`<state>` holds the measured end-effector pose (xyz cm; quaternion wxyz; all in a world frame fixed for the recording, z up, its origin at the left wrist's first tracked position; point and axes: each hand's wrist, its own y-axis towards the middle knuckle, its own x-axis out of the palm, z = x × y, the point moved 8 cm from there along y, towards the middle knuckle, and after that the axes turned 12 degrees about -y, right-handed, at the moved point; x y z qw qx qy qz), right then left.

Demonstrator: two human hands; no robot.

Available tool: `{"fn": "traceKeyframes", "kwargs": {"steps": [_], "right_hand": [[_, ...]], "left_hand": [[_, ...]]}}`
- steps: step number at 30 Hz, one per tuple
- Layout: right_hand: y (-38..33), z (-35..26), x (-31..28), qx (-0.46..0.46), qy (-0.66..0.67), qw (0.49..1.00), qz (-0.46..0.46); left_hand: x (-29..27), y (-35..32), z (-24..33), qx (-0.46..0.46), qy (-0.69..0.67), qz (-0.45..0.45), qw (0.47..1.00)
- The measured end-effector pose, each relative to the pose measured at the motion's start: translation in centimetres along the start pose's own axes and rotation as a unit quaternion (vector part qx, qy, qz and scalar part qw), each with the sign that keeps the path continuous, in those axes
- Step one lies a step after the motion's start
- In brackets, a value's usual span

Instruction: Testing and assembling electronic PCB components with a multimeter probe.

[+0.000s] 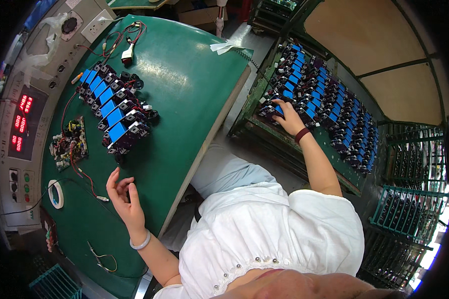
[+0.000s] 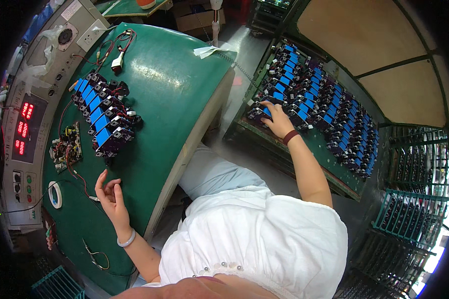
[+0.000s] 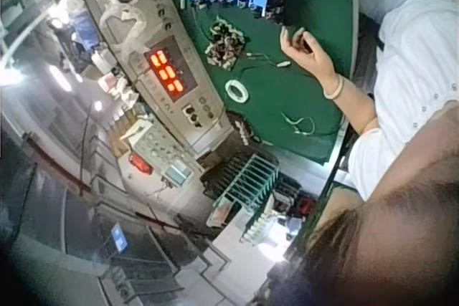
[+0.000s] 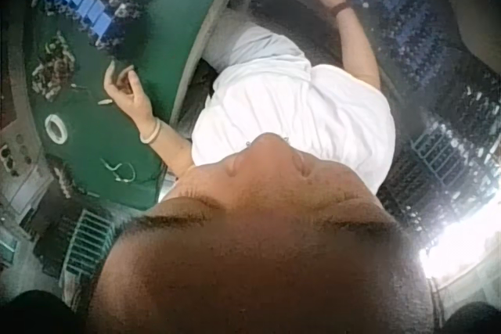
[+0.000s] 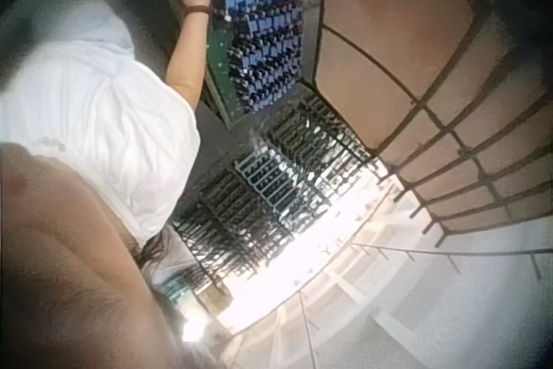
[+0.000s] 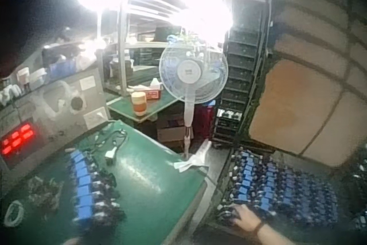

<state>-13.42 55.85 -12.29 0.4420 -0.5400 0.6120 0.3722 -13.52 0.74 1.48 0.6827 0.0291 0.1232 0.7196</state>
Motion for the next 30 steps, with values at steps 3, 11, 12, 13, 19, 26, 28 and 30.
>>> {"fn": "traceKeyframes", "kwargs": {"steps": [3, 11, 12, 13, 19, 26, 28, 30], "right_hand": [[-0.7, 1.6, 0.0, 0.022, -0.025, 0.999, -0.034], [-1.9, 2.3, -0.1, 0.104, -0.059, 0.987, -0.106], [-2.0, 2.4, 0.0, 0.114, -0.061, 0.985, -0.115], [-2.1, 2.6, 0.1, 0.114, -0.061, 0.985, -0.116], [-2.1, 1.7, -0.3, 0.048, -0.113, 0.991, -0.05], [-1.2, 2.1, 0.3, 0.08, -0.006, 0.996, 0.031], [-0.7, 1.5, 0.7, 0.072, 0.01, 0.997, 0.025], [0.1, -0.2, 1.2, 0.04, -0.058, 0.998, 0.004]], "left_hand": [[0.0, -0.1, -0.2, -0.001, -0.004, 0.0, 1.0], [0.0, -0.1, -0.2, -0.004, 0.0, -0.002, 1.0], [0.0, -0.1, -0.3, -0.008, 0.0, -0.003, 1.0], [-0.1, -0.1, -0.3, -0.012, 0.0, -0.003, 1.0], [0.0, -0.2, -0.3, -0.01, -0.005, -0.001, 1.0], [0.0, -0.1, -0.2, -0.005, 0.0, -0.009, 1.0], [0.0, -0.1, -0.3, -0.008, 0.003, -0.006, 1.0], [0.0, 0.0, -0.4, -0.009, 0.005, -0.006, 1.0]]}}
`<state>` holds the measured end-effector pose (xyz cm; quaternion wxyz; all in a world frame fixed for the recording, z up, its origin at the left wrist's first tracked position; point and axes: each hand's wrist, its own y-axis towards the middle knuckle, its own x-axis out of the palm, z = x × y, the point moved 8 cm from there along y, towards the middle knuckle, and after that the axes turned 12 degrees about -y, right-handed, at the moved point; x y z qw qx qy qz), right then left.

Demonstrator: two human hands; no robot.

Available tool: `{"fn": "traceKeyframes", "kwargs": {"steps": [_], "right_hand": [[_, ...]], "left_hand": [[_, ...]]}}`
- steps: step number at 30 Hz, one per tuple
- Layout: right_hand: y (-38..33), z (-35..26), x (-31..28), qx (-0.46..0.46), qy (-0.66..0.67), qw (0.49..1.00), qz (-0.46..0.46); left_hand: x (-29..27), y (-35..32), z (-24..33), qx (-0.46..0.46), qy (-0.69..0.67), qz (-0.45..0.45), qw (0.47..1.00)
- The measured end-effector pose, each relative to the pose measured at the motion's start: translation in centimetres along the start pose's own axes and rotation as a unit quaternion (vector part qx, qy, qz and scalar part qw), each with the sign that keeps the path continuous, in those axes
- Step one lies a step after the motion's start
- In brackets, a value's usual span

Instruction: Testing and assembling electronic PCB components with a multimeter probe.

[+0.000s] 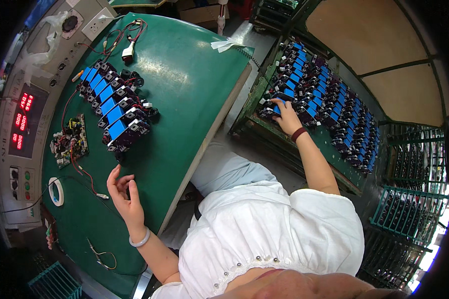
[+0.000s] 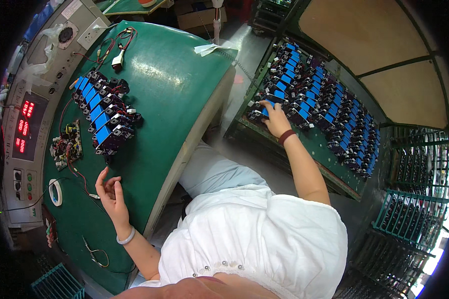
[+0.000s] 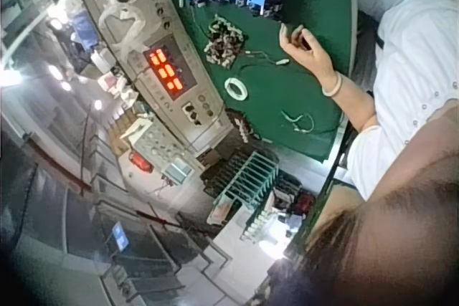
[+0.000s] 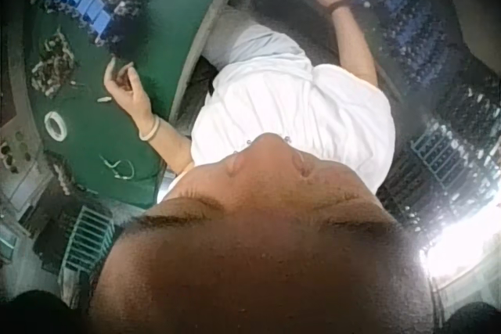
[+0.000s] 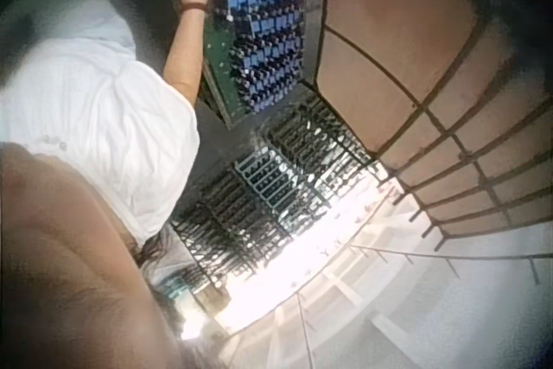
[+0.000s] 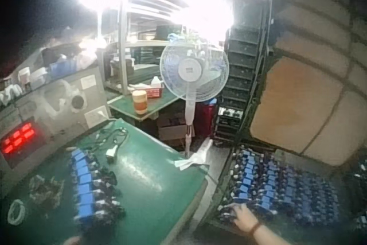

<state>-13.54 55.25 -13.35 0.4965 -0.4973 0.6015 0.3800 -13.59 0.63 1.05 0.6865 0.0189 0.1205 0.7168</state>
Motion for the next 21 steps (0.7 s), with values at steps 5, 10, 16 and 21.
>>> {"fn": "traceKeyframes", "kwargs": {"steps": [5, 10, 16, 21], "right_hand": [[0.1, 0.3, 0.0, 0.011, -0.033, 0.999, -0.031], [-0.6, 2.2, 0.0, 0.08, -0.054, 0.994, -0.046], [-0.5, 1.7, 0.3, 0.08, -0.024, 0.996, 0.037], [-0.4, 1.7, 0.0, 0.101, 0.05, 0.993, -0.02]], "left_hand": [[-0.1, 0.0, 0.2, 0.005, 0.005, 0.005, 1.0], [0.1, 0.0, 0.3, 0.003, -0.003, -0.003, 1.0], [0.3, 0.0, 0.3, 0.018, 0.005, -0.013, 1.0], [0.2, -0.2, 0.4, 0.022, 0.005, -0.012, 1.0]]}}
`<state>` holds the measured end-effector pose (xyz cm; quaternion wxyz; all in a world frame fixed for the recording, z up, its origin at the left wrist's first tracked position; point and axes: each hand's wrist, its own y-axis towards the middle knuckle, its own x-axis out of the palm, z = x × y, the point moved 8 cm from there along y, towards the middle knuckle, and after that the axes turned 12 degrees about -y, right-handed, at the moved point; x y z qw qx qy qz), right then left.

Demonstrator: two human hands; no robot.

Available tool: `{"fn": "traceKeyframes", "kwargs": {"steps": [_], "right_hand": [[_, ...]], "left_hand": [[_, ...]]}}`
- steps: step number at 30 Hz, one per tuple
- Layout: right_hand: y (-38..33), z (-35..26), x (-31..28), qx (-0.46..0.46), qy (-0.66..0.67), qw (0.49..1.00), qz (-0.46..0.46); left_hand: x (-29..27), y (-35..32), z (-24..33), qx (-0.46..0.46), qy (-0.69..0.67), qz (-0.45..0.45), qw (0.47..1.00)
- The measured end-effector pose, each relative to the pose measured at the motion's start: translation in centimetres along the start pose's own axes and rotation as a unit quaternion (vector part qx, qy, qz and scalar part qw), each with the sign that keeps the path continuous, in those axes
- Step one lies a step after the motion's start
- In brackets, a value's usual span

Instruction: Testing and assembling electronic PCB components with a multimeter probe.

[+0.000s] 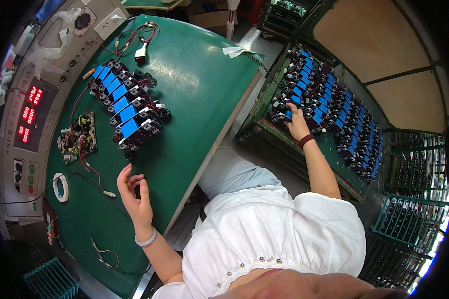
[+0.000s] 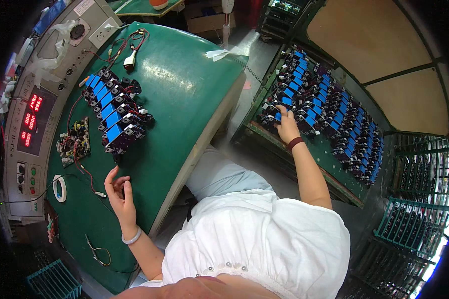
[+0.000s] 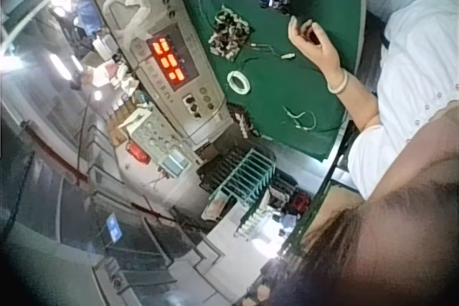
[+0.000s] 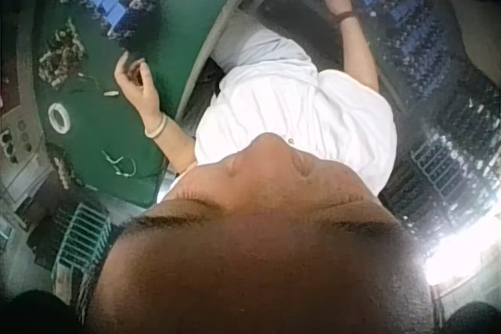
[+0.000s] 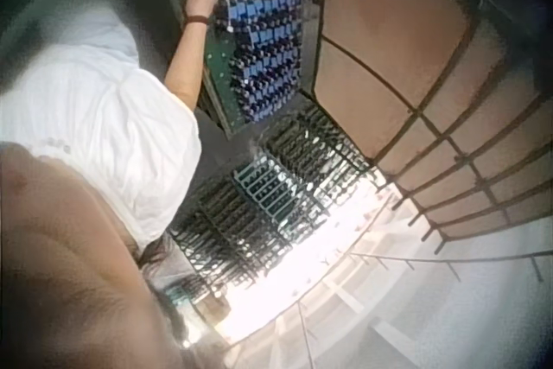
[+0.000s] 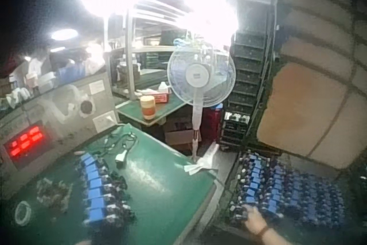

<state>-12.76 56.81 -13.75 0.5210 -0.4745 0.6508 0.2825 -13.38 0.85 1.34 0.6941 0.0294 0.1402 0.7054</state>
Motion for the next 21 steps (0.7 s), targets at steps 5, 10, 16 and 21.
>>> {"fn": "traceKeyframes", "kwargs": {"steps": [5, 10, 16, 21], "right_hand": [[0.6, 0.4, 0.9, -0.052, -0.003, 0.998, 0.041], [1.6, 0.9, 1.9, -0.011, -0.083, 0.994, 0.063], [0.2, 0.6, -0.2, 0.018, -0.198, 0.976, 0.086], [-1.9, -5.4, -5.2, -0.049, -0.184, 0.979, 0.08]], "left_hand": [[0.2, 0.4, -0.1, 0.003, 0.005, -0.007, 1.0], [0.0, 0.3, 0.0, -0.007, -0.005, 0.003, 1.0], [-0.1, -0.3, 0.6, 0.009, -0.005, 0.011, 1.0], [0.5, -0.1, 1.0, 0.027, 0.013, 0.003, 1.0]]}}
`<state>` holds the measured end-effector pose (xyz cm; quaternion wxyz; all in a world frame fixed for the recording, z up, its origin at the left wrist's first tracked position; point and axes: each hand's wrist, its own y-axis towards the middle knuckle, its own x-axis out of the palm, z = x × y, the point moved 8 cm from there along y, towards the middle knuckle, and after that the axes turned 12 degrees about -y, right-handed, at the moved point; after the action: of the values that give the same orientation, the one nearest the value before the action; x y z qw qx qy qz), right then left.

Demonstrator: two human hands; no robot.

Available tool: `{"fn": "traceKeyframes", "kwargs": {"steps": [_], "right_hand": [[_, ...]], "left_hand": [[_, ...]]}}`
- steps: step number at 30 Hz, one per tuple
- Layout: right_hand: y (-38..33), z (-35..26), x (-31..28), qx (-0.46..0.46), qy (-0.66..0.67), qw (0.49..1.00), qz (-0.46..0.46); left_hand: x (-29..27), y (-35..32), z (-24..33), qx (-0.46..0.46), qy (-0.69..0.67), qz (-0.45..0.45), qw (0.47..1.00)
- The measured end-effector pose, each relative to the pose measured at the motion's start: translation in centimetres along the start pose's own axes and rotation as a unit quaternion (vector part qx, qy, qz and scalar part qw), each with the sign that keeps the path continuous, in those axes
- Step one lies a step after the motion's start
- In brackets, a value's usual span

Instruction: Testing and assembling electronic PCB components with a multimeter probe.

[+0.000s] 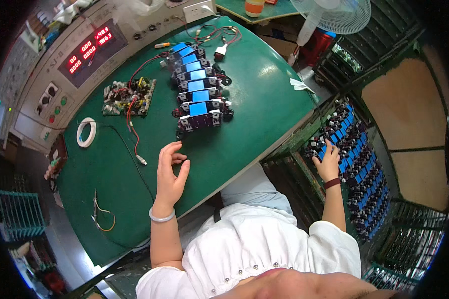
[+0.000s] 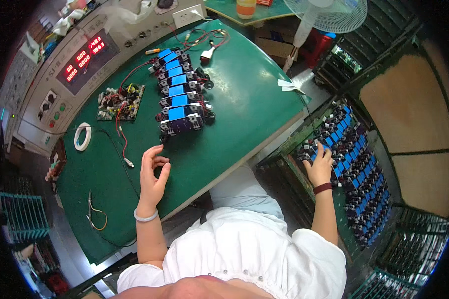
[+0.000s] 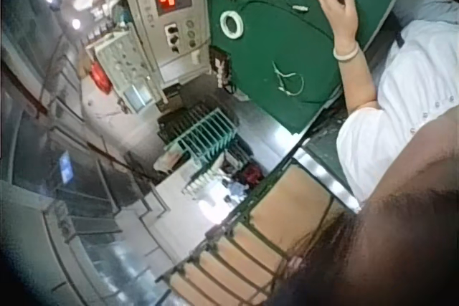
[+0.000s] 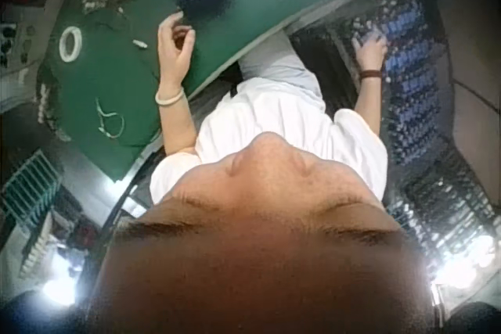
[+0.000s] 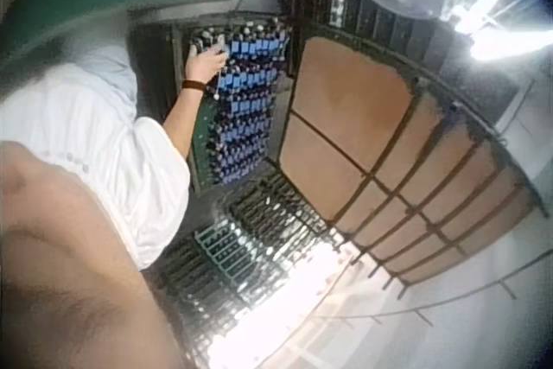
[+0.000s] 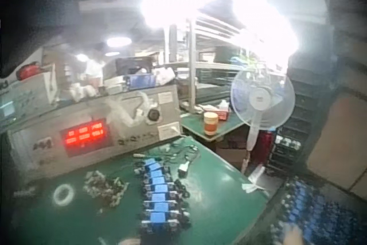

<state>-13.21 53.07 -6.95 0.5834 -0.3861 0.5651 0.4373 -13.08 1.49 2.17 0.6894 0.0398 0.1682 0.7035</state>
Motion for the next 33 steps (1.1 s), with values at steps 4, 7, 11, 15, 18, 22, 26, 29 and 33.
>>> {"fn": "traceKeyframes", "kwargs": {"steps": [4, 7, 11, 15, 18, 22, 26, 29, 33], "right_hand": [[0.6, -7.6, -8.3, -0.16, 0.078, 0.982, 0.069], [0.2, -15.3, -16.1, -0.244, 0.082, 0.955, 0.149], [-2.0, -26.0, -21.4, -0.467, 0.181, 0.86, 0.1], [-0.6, -33.4, -21.8, -0.529, 0.15, 0.829, 0.105], [0.1, -37.9, -20.9, -0.544, 0.062, 0.825, 0.137], [0.5, -39.9, -19.9, -0.497, -0.059, 0.847, 0.176], [-1.8, -40.0, -20.0, -0.482, -0.016, 0.854, 0.196], [-1.8, -38.7, -19.3, -0.428, 0.033, 0.869, 0.244], [-0.9, -39.3, -17.4, -0.416, 0.128, 0.855, 0.28]], "left_hand": [[0.1, 0.3, 0.8, 0.006, 0.022, -0.014, 1.0], [-0.1, 0.2, 0.2, 0.003, -0.002, -0.005, 1.0], [-0.4, 0.1, 0.3, 0.014, -0.006, 0.005, 1.0], [0.0, 0.3, 0.4, 0.012, -0.002, -0.01, 1.0], [0.0, 0.1, 0.7, 0.018, 0.003, -0.011, 1.0], [0.5, 0.1, 0.9, 0.026, 0.012, -0.034, 0.999], [0.2, -0.6, 1.1, 0.026, 0.029, -0.024, 0.999], [0.8, 0.1, 1.6, 0.046, 0.063, -0.039, 0.996], [0.7, -0.1, 1.4, 0.02, 0.071, -0.043, 0.996]]}}
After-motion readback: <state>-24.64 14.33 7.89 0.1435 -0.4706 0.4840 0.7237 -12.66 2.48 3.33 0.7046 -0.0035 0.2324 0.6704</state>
